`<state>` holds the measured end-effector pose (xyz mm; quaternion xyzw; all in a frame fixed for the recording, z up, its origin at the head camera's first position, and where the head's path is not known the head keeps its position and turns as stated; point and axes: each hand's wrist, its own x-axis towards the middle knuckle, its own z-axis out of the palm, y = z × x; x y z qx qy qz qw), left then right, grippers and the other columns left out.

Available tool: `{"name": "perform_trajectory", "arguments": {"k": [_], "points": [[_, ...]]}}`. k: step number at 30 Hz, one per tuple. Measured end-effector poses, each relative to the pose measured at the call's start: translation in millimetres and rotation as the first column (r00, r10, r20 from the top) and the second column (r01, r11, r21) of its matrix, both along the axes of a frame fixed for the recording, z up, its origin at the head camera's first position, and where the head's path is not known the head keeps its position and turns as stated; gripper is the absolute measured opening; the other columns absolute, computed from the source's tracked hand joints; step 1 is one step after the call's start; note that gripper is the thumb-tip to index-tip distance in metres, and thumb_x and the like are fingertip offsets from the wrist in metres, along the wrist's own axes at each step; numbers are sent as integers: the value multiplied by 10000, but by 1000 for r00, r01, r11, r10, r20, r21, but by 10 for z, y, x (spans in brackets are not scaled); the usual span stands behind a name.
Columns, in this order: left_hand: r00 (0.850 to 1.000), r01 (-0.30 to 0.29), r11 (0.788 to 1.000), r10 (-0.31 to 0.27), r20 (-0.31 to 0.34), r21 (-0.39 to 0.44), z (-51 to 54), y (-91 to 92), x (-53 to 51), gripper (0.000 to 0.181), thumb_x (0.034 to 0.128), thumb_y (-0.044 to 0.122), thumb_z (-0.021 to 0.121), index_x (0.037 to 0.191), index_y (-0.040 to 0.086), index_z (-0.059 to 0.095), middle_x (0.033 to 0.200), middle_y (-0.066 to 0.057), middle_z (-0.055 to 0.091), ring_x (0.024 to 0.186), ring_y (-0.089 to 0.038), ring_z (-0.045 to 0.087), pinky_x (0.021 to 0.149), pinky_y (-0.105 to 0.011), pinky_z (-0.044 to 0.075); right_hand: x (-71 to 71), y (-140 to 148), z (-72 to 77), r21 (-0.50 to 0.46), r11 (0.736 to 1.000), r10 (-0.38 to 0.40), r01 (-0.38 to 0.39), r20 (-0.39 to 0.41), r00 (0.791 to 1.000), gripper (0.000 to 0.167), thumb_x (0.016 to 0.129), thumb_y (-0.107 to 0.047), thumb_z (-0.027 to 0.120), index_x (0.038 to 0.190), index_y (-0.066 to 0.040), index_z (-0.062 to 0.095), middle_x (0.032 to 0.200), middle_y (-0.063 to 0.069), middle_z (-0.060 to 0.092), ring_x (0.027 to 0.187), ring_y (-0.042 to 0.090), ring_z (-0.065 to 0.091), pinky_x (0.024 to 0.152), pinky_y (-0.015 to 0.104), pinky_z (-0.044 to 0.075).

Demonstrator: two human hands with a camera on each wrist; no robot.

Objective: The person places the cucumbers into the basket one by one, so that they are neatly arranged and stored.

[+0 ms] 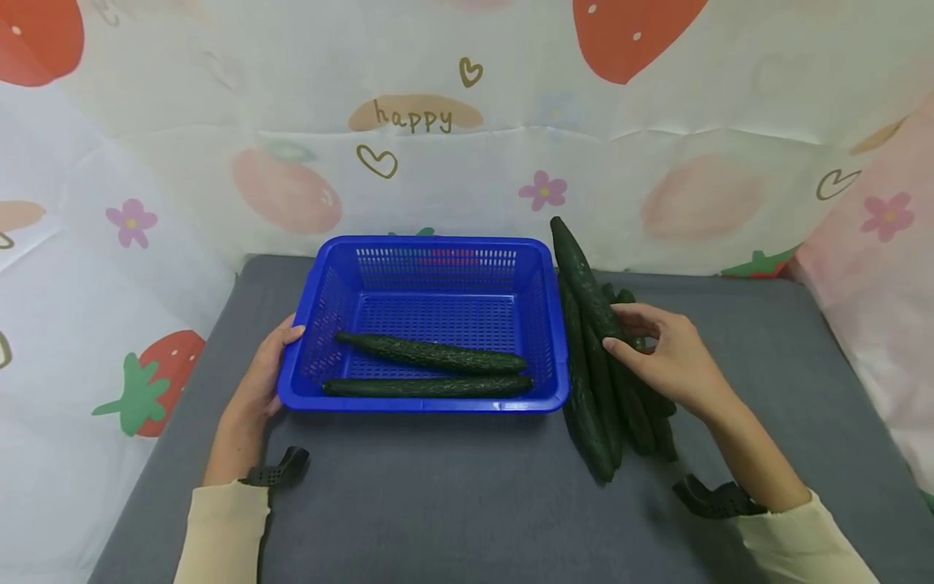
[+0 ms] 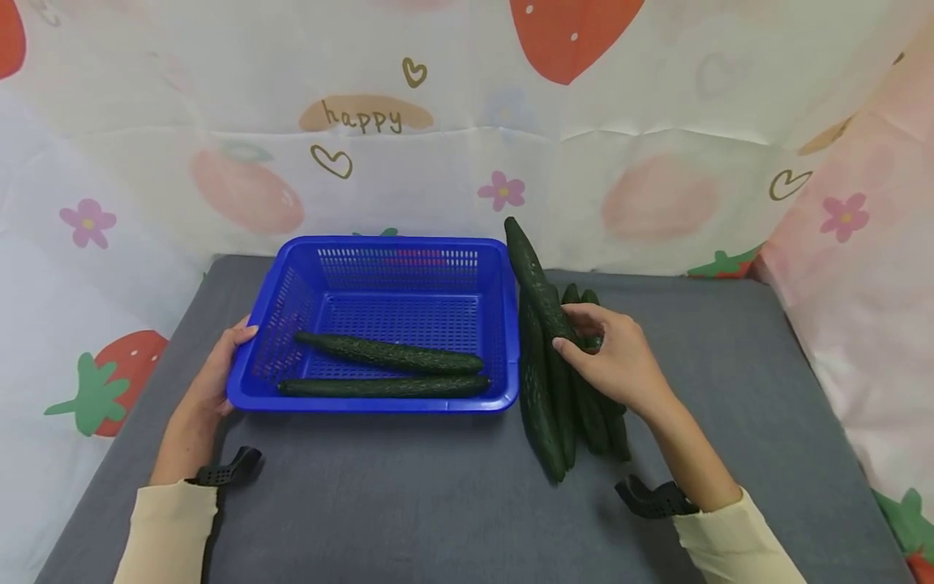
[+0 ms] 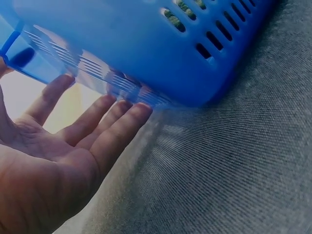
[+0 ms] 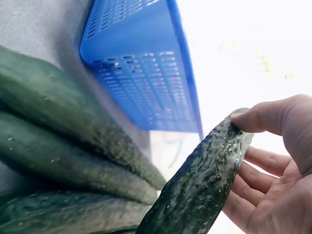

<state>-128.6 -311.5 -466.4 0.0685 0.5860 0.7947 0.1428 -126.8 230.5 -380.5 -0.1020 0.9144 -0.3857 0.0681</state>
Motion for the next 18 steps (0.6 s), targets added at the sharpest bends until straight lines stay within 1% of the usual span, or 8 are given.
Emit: {"name": "perform_trajectory", "arguments": {"k": [5,11,18], "points": [[1000,-12,999,12,14,30,14,0,1,350,1146,213,338,1473,124,421,1232,-9,745,1040,-135,763,850,-296,642,-44,-113,112,17,999,51,-51,-22,998,544,1033,-292,697,1513,-82,552,1456,231,635,1298,440,640,983,624,562],[1000,-19,1000,19,22,25,14,8,0,351,1145,201,326,1476,135,424,1233,0,743,1049,-134,756,855,-294,639,-92,-256,228,44,992,116,-115,-34,993,485,1036,-272,689,1478,-99,589,1436,194,660,1288,407,649,980,607,572],[1000,-22,1000,22,15,5,8,-4,3,363,1143,216,330,1486,130,413,1248,5,730,1063,-131,748,857,-298,639,-138,-416,305,86,980,188,-182,-71,980,454,1027,-221,702,1451,-86,612,1379,181,695,1233,374,677,957,571,593]]}}
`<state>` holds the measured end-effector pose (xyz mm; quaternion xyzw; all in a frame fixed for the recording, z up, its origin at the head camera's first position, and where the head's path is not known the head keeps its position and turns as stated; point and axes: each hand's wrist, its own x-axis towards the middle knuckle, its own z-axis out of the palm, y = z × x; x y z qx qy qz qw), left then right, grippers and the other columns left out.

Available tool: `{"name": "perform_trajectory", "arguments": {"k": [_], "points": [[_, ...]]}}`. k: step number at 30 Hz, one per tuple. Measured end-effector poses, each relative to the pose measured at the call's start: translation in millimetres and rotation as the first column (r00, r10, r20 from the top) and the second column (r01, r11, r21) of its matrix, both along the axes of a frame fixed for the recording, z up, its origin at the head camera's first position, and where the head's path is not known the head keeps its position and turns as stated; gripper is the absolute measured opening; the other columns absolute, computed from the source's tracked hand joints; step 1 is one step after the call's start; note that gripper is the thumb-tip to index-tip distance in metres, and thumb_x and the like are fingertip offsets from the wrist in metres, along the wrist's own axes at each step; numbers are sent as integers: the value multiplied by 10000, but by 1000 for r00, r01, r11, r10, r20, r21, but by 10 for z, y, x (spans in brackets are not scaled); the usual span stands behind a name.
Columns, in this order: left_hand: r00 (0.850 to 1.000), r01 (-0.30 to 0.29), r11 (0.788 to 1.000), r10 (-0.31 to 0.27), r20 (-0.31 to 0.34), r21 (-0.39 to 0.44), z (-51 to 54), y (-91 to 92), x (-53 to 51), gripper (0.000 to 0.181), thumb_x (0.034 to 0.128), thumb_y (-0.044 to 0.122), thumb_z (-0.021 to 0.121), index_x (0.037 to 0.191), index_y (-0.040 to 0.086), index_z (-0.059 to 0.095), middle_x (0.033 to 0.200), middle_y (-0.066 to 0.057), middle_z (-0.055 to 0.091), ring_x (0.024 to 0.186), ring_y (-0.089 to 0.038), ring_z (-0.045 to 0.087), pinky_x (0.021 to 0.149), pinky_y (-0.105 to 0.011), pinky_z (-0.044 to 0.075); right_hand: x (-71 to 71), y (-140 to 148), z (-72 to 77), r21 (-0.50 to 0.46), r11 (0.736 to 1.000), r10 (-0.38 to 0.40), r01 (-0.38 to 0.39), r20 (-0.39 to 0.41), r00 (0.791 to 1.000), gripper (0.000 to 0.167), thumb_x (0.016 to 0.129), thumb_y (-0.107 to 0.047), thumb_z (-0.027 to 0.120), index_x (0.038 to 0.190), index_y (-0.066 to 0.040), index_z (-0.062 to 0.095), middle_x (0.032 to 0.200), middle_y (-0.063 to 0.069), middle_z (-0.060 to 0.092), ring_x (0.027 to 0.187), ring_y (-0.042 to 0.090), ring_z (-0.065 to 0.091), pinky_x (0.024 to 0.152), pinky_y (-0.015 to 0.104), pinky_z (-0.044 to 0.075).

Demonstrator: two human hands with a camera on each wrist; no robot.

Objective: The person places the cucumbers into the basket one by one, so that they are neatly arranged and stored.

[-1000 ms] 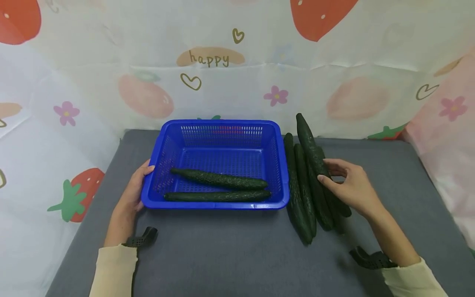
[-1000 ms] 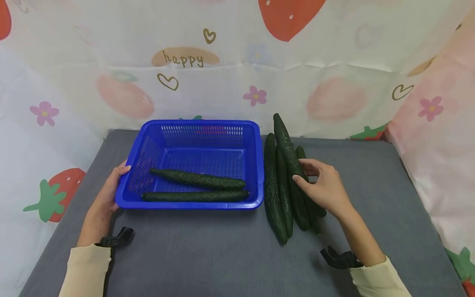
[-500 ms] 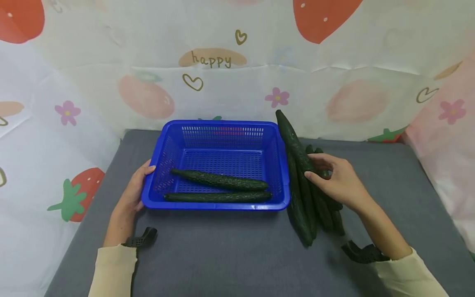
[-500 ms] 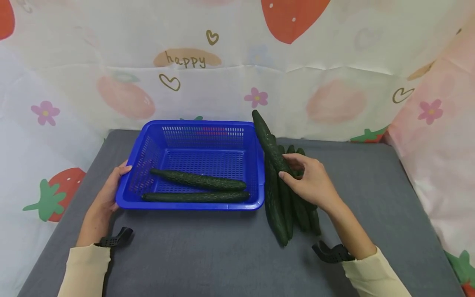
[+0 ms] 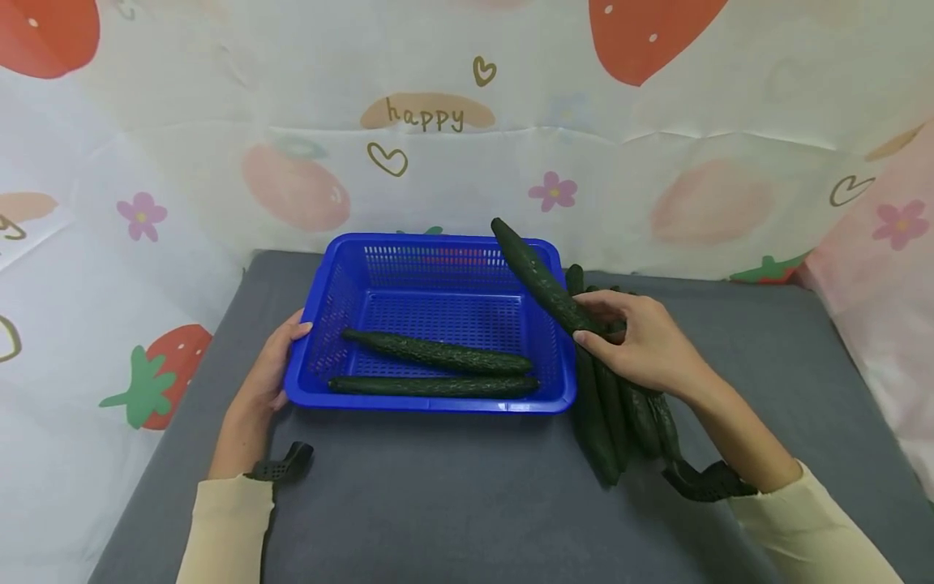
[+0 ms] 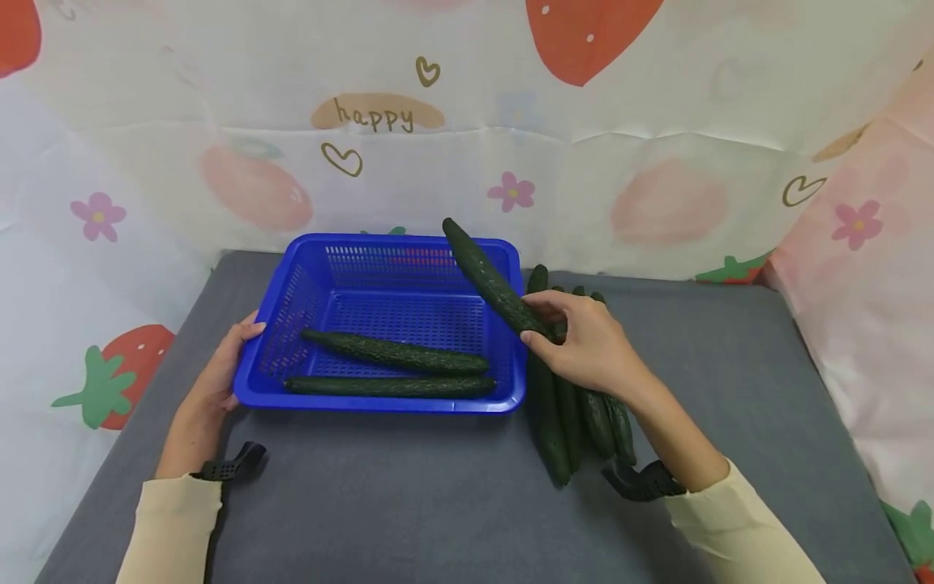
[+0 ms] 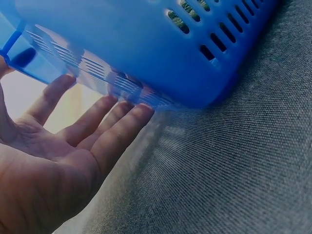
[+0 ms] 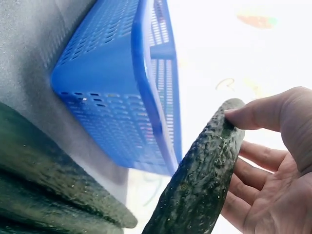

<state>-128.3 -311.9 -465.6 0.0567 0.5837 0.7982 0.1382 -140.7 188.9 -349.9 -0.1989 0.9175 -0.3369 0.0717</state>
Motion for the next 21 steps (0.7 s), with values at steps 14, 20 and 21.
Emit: {"name": "perform_trajectory", "arguments": {"k": [14,20,21], "points": [[1000,-8,1000,8,-11,-25,6,-11,-16,374,1140,217,331,1498,148,415,1275,0,725,1084,-150,758,871,-323,646,-111,-390,211,63,989,135,-134,-26,990,454,1012,-205,703,1447,-97,628,1399,145,705,1253,322,690,1007,566,561],[1000,-14,1000,14,0,-22,-7,-1,-1,381,1134,210,338,1505,150,402,1283,1,726,1091,-151,754,878,-318,643,-152,-586,227,87,979,186,-182,-31,982,453,994,-189,722,1436,-129,645,1339,96,741,1197,265,711,888,454,577],[1000,-12,1000,12,2,-21,-11,2,2,383,1134,210,338,1508,152,400,1285,0,726,1092,-151,753,879,-318,642,-151,-619,226,89,978,192,-189,-23,981,458,992,-186,725,1439,-134,643,1338,88,741,1191,257,709,835,422,567]]}}
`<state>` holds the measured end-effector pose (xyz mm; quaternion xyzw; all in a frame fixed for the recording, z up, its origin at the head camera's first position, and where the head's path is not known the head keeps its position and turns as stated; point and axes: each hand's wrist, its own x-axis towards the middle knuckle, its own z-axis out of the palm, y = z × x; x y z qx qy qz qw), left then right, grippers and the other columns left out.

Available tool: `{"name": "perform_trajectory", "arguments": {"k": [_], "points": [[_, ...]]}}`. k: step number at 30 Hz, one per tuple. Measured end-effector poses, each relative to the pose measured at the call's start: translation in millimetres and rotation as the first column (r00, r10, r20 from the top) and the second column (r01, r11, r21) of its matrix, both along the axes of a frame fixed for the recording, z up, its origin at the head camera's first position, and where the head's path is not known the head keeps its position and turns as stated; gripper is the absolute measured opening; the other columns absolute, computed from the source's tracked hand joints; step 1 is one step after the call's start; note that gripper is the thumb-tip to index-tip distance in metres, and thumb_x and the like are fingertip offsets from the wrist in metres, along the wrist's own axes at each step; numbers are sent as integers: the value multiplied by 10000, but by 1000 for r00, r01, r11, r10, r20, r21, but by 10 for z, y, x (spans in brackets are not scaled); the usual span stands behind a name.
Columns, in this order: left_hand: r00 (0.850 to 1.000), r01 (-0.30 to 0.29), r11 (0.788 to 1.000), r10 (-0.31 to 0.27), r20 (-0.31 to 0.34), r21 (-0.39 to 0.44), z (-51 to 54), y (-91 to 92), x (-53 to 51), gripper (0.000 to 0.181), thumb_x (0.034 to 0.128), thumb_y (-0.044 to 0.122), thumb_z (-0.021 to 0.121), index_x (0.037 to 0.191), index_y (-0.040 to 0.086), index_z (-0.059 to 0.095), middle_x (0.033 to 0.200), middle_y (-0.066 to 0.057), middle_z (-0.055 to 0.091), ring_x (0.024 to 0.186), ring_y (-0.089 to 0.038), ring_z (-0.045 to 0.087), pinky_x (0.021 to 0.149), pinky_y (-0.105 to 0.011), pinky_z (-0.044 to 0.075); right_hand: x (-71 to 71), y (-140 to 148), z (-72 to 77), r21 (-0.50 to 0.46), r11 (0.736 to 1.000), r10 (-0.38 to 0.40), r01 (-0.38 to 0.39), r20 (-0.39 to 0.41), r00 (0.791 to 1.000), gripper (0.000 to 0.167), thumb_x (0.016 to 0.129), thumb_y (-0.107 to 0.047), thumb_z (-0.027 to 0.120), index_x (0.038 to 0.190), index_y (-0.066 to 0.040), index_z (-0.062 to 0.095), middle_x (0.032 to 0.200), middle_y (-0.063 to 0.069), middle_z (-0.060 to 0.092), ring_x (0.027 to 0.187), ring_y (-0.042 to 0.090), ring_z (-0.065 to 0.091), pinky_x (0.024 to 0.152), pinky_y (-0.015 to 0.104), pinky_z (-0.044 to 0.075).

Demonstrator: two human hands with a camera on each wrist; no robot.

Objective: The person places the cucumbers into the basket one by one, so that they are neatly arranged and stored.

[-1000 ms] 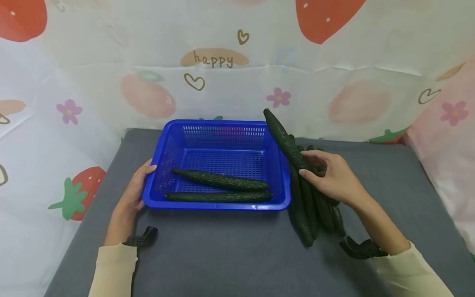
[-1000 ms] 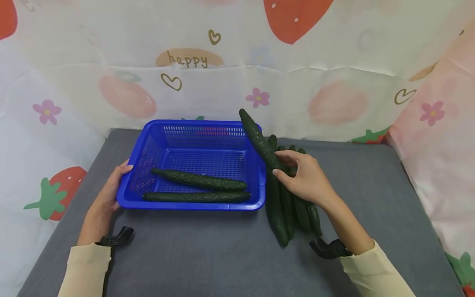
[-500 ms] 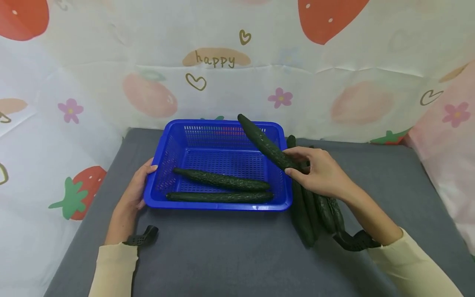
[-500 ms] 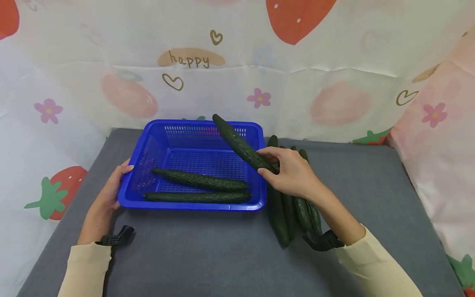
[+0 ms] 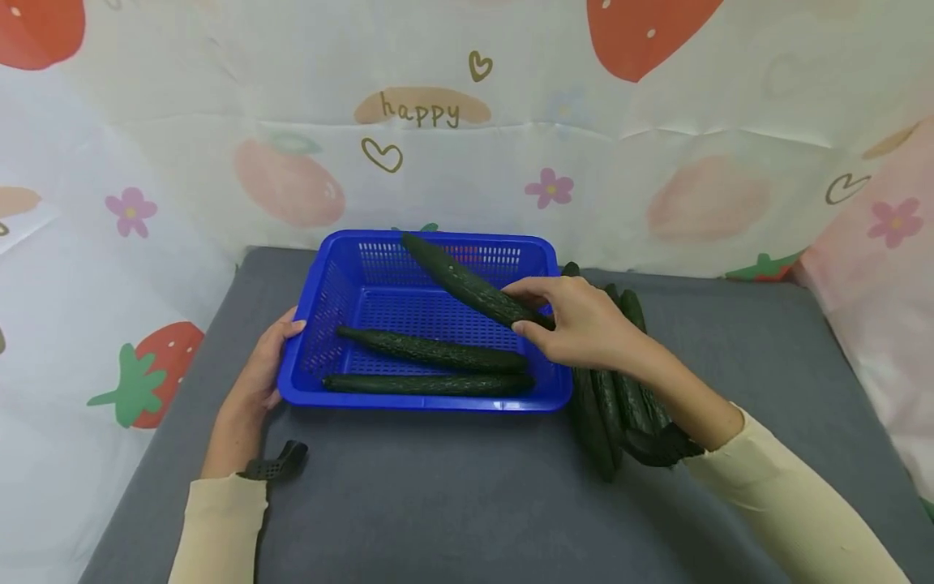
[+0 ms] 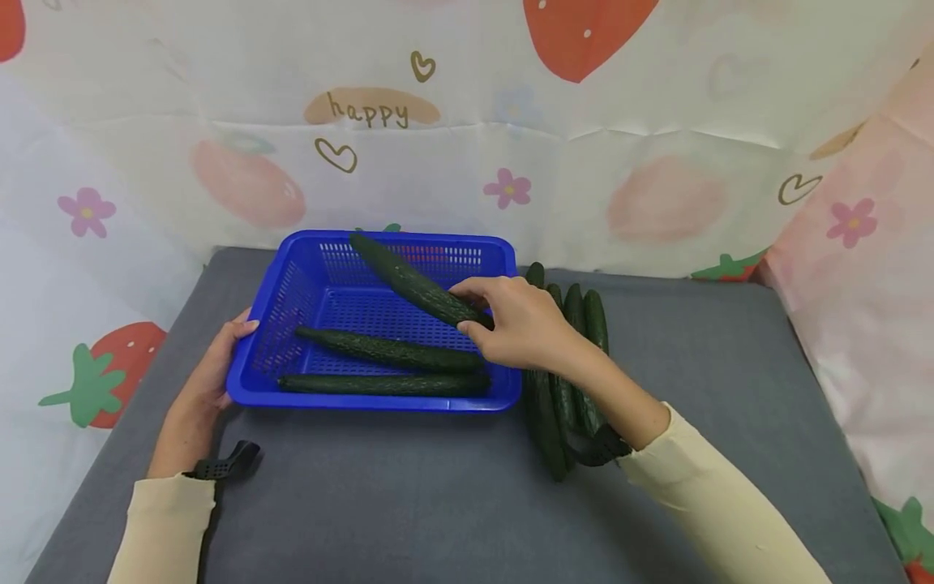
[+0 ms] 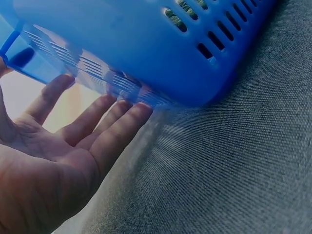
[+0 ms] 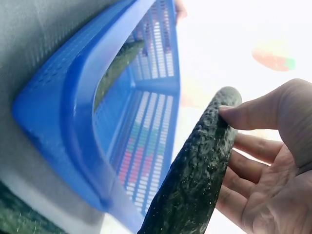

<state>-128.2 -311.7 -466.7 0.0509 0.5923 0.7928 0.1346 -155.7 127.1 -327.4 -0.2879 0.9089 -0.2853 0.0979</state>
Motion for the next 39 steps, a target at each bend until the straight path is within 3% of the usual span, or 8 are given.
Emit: {"name": "perform_trajectory", "arguments": {"k": [2,7,13,16,21,28,39], "points": [[1000,4,1000,-4,5,-1,-4,6,-4,381,1134,212,338,1504,153,402,1275,1,729,1084,-149,755,874,-318,643,5,-70,-1,6,1000,17,-17,13,1000,464,990,-183,727,1444,-136,640,1334,77,744,1167,243,711,724,366,521],[1000,3,1000,-3,12,-11,-17,13,-7,384,1133,231,336,1505,162,398,1280,10,721,1089,-143,749,880,-317,641,28,-236,-12,40,997,71,-72,12,997,438,994,-185,731,1424,-142,658,1294,58,756,1066,214,707,639,311,456],[1000,10,1000,-10,4,-21,-24,6,7,405,1133,241,338,1528,166,384,1320,15,704,1130,-144,736,903,-319,635,31,-386,-5,84,988,128,-127,-10,992,408,1014,-198,710,1419,-163,666,1282,43,760,1028,197,703,696,311,496],[1000,16,1000,-16,2,-24,-23,-6,16,398,1134,241,334,1522,181,397,1327,20,702,1138,-138,730,909,-314,631,20,-448,4,93,985,146,-145,-1,989,401,1028,-203,693,1427,-177,659,1312,36,750,1070,198,708,719,327,522],[1000,-2,1000,2,2,-29,-6,-26,23,375,1131,243,336,1488,192,436,1296,27,718,1112,-129,732,897,-301,627,-6,-550,15,60,983,172,-174,29,985,394,1038,-192,679,1430,-166,649,1350,30,734,1203,211,697,881,399,592],[1000,22,999,-22,-3,25,-4,14,-18,361,1138,221,335,1478,160,441,1237,9,739,1044,-136,755,854,-303,640,-84,-551,-46,-130,988,86,-82,24,996,475,1046,-200,666,1493,-87,551,1372,96,698,1270,247,675,1104,454,535],[1000,20,999,-20,-7,40,-3,3,-7,386,1140,217,342,1516,145,394,1252,-7,733,1061,-133,751,865,-294,637,-105,-230,-37,-155,988,21,-12,54,998,427,1046,-185,664,1450,-67,594,1421,139,664,1254,295,687,1110,502,527]]}}
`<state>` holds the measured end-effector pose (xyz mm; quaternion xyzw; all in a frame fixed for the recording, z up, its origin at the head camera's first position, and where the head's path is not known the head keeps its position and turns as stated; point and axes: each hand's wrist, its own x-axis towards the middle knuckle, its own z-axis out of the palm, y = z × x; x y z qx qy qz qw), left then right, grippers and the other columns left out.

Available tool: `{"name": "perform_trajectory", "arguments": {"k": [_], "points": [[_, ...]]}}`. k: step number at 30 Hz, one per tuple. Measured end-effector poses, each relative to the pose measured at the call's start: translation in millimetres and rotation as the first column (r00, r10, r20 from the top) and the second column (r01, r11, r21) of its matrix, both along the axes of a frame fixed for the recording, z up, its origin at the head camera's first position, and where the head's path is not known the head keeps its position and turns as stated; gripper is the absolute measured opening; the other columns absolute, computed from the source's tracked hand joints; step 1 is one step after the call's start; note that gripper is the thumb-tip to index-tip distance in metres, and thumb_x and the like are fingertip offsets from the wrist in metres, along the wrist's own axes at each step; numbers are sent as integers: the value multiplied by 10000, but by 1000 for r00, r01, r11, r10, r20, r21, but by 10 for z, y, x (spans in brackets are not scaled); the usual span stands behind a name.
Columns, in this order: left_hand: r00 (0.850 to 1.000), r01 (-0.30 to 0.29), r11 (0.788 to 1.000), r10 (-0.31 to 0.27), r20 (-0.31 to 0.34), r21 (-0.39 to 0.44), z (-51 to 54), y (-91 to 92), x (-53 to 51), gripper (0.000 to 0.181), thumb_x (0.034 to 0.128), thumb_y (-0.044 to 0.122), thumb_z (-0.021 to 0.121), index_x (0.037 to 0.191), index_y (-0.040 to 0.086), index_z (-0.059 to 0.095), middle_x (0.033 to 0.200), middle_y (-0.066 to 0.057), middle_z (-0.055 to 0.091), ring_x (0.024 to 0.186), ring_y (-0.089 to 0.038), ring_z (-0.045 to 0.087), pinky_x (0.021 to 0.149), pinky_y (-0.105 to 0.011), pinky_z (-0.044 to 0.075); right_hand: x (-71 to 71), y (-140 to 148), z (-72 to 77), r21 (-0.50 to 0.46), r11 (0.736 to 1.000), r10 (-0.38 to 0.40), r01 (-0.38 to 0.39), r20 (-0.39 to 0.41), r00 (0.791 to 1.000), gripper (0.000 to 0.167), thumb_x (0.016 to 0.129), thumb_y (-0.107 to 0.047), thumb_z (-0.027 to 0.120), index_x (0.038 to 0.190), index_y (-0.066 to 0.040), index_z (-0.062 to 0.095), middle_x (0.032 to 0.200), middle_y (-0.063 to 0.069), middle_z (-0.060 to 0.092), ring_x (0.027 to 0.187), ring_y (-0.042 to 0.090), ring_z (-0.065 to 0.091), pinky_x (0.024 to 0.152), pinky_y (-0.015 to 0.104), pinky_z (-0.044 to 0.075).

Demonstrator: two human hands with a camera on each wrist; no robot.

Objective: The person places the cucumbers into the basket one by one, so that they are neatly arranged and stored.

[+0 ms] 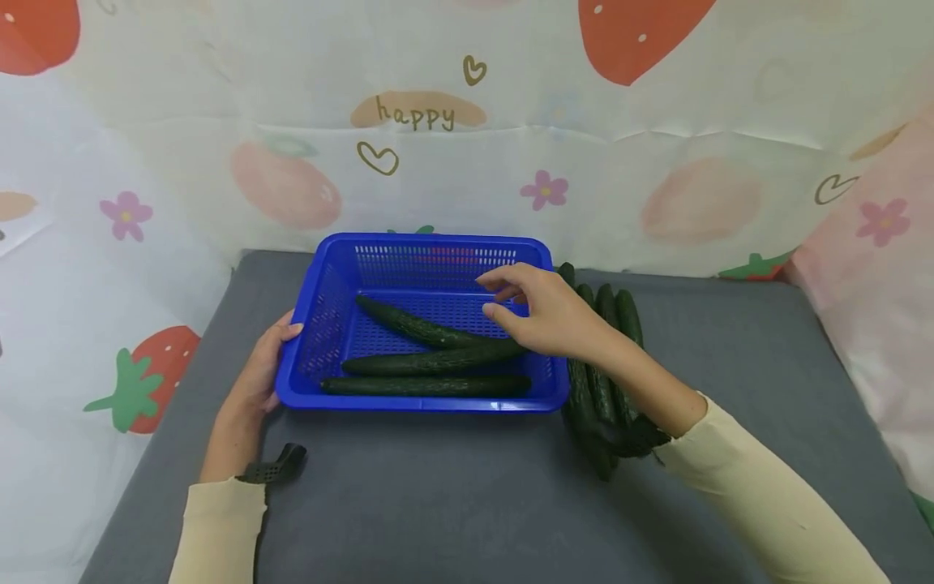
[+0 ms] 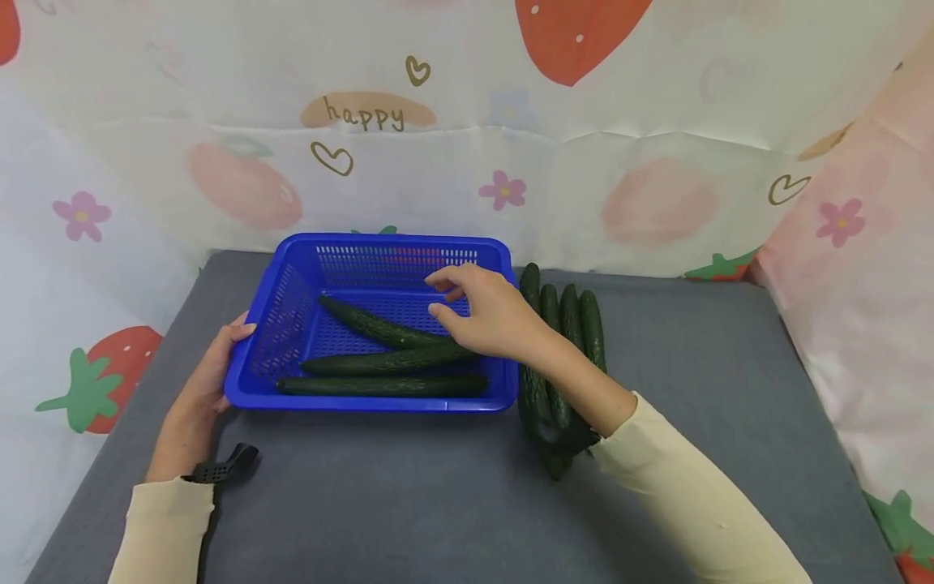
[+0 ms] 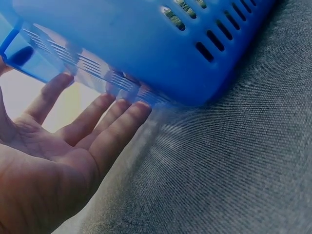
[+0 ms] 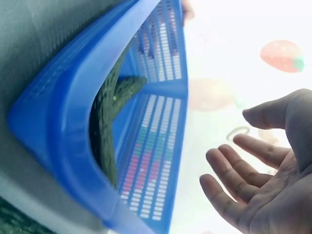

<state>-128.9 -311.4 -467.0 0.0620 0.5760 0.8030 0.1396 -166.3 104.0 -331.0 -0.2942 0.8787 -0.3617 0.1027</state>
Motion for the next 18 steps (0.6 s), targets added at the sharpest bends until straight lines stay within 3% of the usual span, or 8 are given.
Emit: {"name": "perform_trajectory", "arguments": {"k": [18], "points": [[1000,-8,1000,8,5,4,-15,0,-13,349,1141,223,344,1469,153,437,1211,14,745,1025,-121,758,845,-285,639,25,533,-35,-4,990,-141,141,42,989,393,1084,-212,600,1453,-77,599,1489,158,623,1316,362,652,1086,543,541]]}}
